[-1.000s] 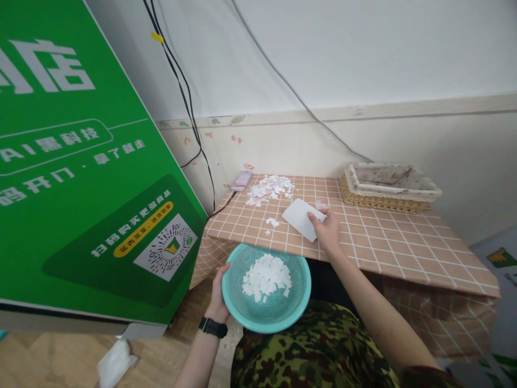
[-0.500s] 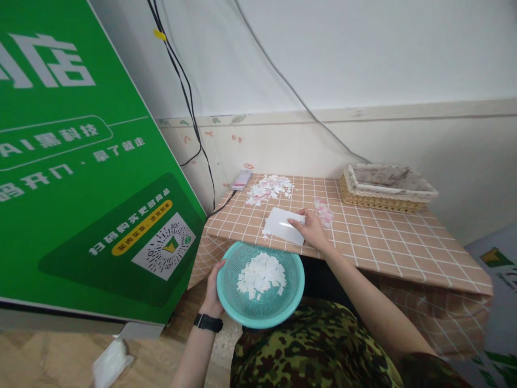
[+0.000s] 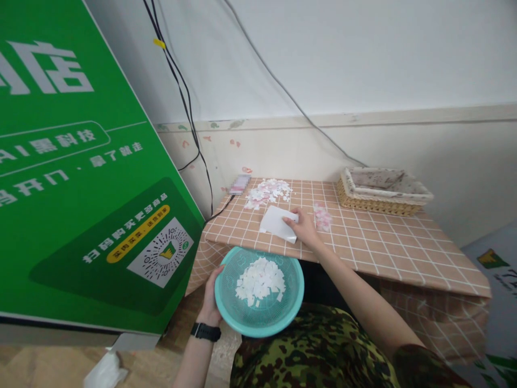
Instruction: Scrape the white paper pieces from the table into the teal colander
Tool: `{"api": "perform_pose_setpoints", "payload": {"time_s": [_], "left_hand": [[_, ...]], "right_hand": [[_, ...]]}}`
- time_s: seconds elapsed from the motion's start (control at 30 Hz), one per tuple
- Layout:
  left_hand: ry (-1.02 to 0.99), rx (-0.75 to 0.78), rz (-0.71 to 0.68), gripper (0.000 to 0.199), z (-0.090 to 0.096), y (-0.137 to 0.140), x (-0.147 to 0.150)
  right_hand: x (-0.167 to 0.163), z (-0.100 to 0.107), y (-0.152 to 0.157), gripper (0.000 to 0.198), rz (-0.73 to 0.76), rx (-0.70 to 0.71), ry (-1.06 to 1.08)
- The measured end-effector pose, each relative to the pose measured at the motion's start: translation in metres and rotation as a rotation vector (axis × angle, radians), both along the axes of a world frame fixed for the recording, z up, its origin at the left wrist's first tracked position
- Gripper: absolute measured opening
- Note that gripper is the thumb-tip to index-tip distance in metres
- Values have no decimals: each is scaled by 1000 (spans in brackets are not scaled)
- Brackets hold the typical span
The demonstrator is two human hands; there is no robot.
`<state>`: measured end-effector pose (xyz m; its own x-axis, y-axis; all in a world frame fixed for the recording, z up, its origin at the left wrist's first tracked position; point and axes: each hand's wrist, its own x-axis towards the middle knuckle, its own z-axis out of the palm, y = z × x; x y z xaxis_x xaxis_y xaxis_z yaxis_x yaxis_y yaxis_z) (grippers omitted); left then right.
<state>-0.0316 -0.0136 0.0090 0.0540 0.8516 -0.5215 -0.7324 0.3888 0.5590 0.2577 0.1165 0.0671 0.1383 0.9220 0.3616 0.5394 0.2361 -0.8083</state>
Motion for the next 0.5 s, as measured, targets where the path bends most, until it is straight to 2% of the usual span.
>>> {"api": "perform_pose_setpoints", "payload": {"time_s": [0.1, 0.23, 0.33, 0.5], "left_hand": [[4, -2, 17, 28, 3, 1, 2], [14, -31, 1, 26, 6, 0, 3], [39, -38, 34, 23, 3, -1, 1], [54, -43, -2, 24, -7, -2, 6]], "right_hand": [[-7, 10, -14, 29, 208, -27, 4], [-6, 23, -29, 31, 434, -151, 135], [14, 29, -32, 34, 393, -154, 265], [76, 36, -28, 43, 87, -46, 376]]}}
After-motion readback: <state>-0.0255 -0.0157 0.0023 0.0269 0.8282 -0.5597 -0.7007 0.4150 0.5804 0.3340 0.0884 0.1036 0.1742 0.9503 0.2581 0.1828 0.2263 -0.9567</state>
